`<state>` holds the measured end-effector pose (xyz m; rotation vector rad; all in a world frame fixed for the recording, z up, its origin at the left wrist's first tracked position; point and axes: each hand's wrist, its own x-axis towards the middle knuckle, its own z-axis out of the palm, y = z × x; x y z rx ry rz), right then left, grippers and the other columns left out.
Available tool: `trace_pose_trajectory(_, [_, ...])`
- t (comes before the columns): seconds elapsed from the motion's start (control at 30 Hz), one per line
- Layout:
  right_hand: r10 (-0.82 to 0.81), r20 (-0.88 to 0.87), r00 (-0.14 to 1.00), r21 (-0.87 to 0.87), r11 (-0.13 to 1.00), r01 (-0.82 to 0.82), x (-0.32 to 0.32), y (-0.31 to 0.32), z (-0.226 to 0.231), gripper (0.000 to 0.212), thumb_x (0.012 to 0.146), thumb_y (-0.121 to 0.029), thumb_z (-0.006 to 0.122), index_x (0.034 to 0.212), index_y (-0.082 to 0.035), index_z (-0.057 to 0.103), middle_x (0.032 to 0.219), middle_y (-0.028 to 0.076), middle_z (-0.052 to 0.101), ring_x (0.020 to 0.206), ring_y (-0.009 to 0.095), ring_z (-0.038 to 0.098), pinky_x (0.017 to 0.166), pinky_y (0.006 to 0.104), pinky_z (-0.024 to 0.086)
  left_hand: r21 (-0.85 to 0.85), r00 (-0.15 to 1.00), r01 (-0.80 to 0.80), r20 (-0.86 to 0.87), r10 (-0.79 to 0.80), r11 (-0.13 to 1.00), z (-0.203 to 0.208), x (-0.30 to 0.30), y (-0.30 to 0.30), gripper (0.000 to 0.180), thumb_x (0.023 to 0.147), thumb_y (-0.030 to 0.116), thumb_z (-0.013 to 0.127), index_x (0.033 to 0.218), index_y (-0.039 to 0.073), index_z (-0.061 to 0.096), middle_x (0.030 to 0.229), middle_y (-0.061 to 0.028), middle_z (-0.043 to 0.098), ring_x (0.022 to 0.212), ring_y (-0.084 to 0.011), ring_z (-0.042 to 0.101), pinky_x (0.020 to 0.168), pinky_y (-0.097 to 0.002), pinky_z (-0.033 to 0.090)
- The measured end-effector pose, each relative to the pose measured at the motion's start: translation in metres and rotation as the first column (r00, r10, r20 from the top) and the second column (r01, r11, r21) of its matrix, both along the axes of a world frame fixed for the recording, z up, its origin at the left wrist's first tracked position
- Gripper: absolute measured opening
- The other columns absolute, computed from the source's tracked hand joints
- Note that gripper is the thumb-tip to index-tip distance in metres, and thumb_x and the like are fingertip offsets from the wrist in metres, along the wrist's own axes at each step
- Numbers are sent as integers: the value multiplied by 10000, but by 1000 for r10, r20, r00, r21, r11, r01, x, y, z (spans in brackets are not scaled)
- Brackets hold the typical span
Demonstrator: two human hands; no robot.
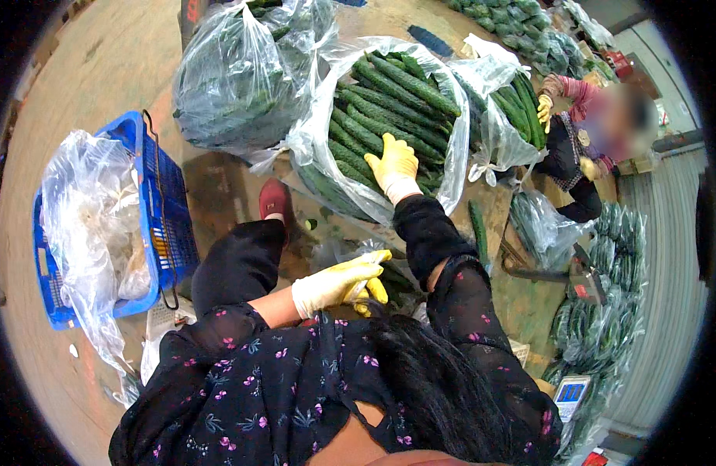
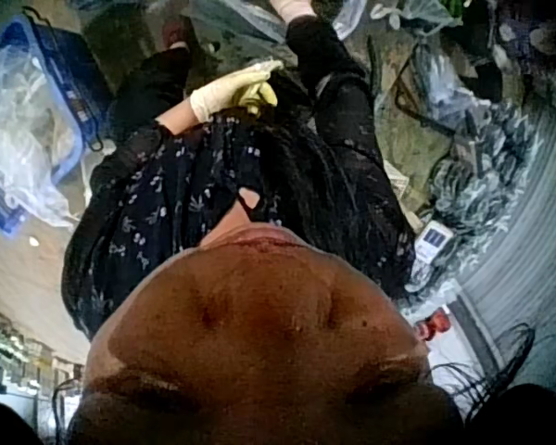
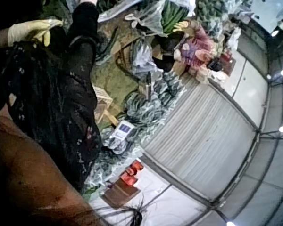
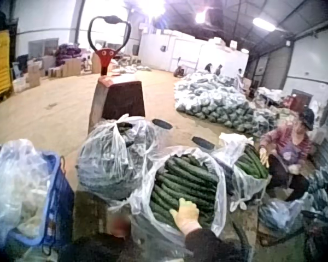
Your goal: The person sorts and packs cucumbers into plastic bags, weighing them on a scale and sealing the bags by hand.
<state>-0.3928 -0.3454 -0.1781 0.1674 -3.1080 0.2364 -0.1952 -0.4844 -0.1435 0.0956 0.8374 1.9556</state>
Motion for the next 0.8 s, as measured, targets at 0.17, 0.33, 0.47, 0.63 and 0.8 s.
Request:
trace_pose_trajectory(0.17, [134,138,981,-341,937,-80,-23,35,22,526,742,-365,653,1140,-31,572,1108,193,592,1067,321,543,920,367,412,-27,1000,-15,26,15,1000,6,-1,0,651,877,465,490,1404,157,267,848,-122,617,640,-114,499,585,-224,396])
trace_pose_trajectory(0.33, [209,362,908,-691,715,110,-17,98,40,470,775,-259,654,1159,-12,545,1060,92,623,979,169,559,867,278,417,-35,997,-19,78,22,999,12,1,0,619,870,482,503,1382,192,312,831,-115,615,583,-101,472,551,-218,394])
trace_pose_trajectory(0.47, [194,262,945,-283,952,-116,17,104,20,483,726,-241,661,1132,-15,529,1118,187,566,1078,314,527,944,356,395,-38,996,-18,85,21,999,11,2,3,598,866,486,509,1364,201,341,833,-106,611,576,-106,469,546,-226,397])
trace_pose_trajectory(0.63, [138,246,959,-100,988,-116,30,69,28,518,684,-197,654,1173,-86,524,1085,181,584,1049,346,536,891,377,435,-36,992,-26,119,30,999,14,2,-1,581,873,473,504,1361,203,341,835,-105,611,575,-114,483,552,-239,412])
trace_pose_trajectory(0.8, [93,373,923,-41,996,-84,20,81,36,510,648,-254,675,1116,-81,568,1001,174,636,958,340,593,837,381,464,3,996,11,90,-11,1000,14,-1,1,573,882,460,495,1373,218,327,841,-106,614,585,-119,502,563,-252,431])
